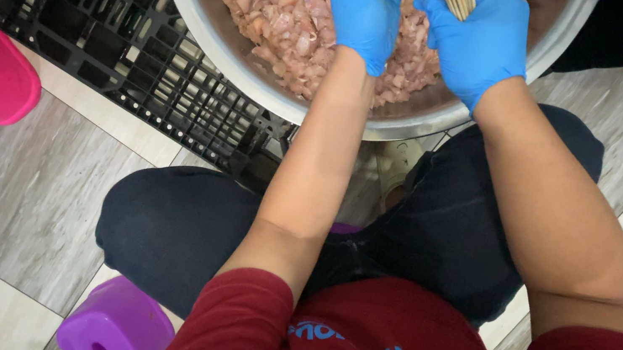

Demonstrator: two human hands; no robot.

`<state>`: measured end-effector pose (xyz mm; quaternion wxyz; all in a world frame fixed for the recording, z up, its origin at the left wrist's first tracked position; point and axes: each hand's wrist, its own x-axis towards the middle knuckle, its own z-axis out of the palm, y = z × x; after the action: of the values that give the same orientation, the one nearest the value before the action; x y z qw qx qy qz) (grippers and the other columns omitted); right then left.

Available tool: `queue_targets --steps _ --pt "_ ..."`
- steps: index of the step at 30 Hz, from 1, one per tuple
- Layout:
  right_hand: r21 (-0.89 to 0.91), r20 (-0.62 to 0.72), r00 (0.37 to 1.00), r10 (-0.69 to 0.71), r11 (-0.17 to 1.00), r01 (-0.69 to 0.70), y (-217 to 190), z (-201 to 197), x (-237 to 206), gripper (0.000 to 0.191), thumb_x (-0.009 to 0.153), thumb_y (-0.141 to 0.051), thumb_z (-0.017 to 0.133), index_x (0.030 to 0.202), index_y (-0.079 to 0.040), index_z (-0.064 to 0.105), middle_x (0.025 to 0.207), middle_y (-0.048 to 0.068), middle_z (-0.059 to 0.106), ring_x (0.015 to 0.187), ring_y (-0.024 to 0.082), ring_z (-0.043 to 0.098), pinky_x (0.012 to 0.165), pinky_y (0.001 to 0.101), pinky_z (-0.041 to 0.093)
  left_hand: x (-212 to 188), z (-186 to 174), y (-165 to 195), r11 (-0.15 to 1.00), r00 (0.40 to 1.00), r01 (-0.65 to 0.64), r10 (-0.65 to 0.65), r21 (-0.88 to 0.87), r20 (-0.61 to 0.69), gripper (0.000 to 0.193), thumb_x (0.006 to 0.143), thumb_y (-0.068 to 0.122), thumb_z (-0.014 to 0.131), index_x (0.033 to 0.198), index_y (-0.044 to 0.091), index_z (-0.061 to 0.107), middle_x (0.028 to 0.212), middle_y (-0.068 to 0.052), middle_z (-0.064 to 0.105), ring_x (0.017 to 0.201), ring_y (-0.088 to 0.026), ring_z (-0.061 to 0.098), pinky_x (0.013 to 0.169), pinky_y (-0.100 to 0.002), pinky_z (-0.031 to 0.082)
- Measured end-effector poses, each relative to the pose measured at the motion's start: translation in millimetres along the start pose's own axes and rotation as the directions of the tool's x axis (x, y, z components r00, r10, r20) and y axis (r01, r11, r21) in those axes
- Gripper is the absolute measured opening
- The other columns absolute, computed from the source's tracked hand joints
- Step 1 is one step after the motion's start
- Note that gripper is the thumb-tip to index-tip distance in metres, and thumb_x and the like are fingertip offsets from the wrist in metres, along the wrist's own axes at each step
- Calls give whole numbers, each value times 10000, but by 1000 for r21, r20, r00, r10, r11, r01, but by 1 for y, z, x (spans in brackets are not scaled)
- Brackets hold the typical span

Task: The person sits on the floor with a large metal bowl of raw cubed meat in front of them. They take handfuls of bamboo skewers in one hand, pick up pieces of meat with the other, and thread the meat onto the skewers one piece at a time, placing finished skewers aside.

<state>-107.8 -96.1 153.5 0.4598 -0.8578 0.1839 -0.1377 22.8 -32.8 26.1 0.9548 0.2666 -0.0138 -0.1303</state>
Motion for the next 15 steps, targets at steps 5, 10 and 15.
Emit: queue_targets --steps 5,10,15 --pt "34 -6 997 -80 996 80 11 5 -2 184 1105 -179 710 1155 -7 753 820 47 702 698 103 663 619 277 523 -12 25 19 967 983 169 -180 -191 -44 165 1045 228 453 969 111 541 849 11 521 762 -108 520 684 -309 509" --pt "84 -24 994 -109 990 111 12 17 -2 168 1076 -124 697 1163 11 745 874 71 734 735 121 677 643 288 540 -17 31 25 949 993 121 -120 -292 20 286 1138 279 468 896 127 463 787 26 421 681 -109 420 615 -293 414" --pt "-16 -40 998 -38 999 38 7 25 -5 187 1039 -137 721 932 15 738 750 89 715 641 128 672 591 302 519 -14 27 22 913 984 165 -125 -374 129 322 1133 296 466 851 143 442 698 41 385 592 -90 389 525 -274 354"
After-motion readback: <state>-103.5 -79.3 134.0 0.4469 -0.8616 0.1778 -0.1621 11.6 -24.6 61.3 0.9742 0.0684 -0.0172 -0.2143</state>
